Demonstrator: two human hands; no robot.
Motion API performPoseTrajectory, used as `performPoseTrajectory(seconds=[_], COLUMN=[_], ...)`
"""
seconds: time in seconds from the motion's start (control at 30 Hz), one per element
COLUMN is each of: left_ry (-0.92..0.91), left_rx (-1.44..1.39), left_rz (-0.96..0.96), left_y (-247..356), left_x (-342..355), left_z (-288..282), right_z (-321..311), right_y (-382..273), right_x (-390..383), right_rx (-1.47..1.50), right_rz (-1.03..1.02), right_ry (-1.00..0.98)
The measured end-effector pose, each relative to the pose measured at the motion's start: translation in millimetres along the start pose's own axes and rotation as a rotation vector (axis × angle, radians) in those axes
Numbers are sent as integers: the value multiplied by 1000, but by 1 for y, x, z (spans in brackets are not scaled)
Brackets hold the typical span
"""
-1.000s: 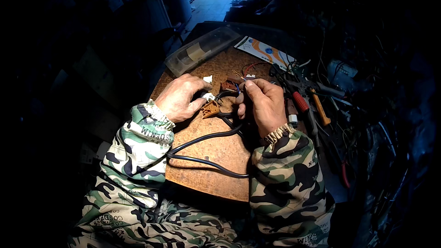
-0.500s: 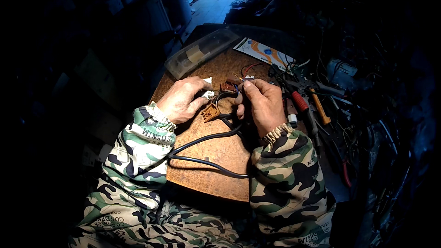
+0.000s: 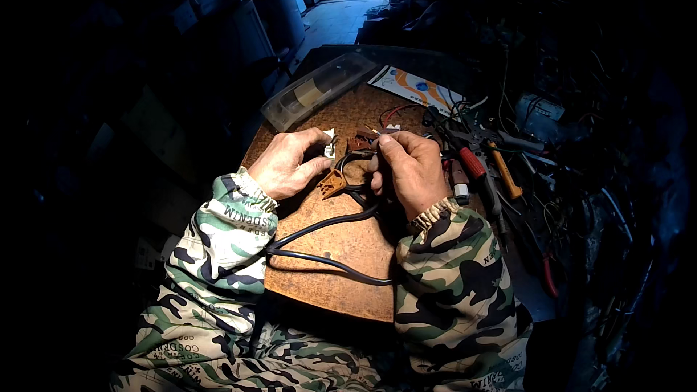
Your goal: The person repairs a damaged electrical connector by stripping wires, inserting them into a new connector housing, and crimping the terminals with pliers. The person then secures the connector with a small plastic cap.
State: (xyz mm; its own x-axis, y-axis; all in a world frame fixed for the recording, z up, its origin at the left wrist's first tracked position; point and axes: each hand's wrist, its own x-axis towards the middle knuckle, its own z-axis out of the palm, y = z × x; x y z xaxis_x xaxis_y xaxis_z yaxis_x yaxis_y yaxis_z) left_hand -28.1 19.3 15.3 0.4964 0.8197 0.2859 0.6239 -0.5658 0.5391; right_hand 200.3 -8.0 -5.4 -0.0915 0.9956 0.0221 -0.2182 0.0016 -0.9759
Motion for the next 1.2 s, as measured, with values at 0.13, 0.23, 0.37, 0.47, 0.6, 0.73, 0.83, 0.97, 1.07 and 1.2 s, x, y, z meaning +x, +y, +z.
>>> performPoseTrajectory(seconds=[0.13, 0.23, 0.37, 0.47, 0.6, 0.73, 0.83, 0.97, 1.07, 1.2], left_ry=[-53, 28, 30, 116, 114, 117, 81, 79, 80, 52], left_rx=[55, 146, 164, -63, -475, -531, -490, -588, -628, -699], left_rz=[-112, -17, -20, 7, -55, -67, -69, -58, -92, -138], left_y=[11, 3, 6, 7, 12, 11, 12, 11, 8, 7], left_x=[3, -1, -3, 2, 3, 1, 4, 4, 5, 7], left_z=[-3, 5, 3, 4, 3, 6, 7, 9, 11, 10], right_z=[-3, -1, 2, 0, 3, 7, 5, 5, 5, 5], right_y=[0, 2, 1, -1, 3, 4, 4, 2, 4, 0], right_x=[0, 0, 0, -3, -3, -2, -3, -4, -3, -4], right_rx=[-6, 87, 180, 159, 62, 51, 19, -73, -71, -72], right_rz=[-8, -53, -38, -11, -52, -50, -70, -96, -114, -125], right_ry=[-3, -101, -177, -163, -193, -228, -237, -210, -195, -173])
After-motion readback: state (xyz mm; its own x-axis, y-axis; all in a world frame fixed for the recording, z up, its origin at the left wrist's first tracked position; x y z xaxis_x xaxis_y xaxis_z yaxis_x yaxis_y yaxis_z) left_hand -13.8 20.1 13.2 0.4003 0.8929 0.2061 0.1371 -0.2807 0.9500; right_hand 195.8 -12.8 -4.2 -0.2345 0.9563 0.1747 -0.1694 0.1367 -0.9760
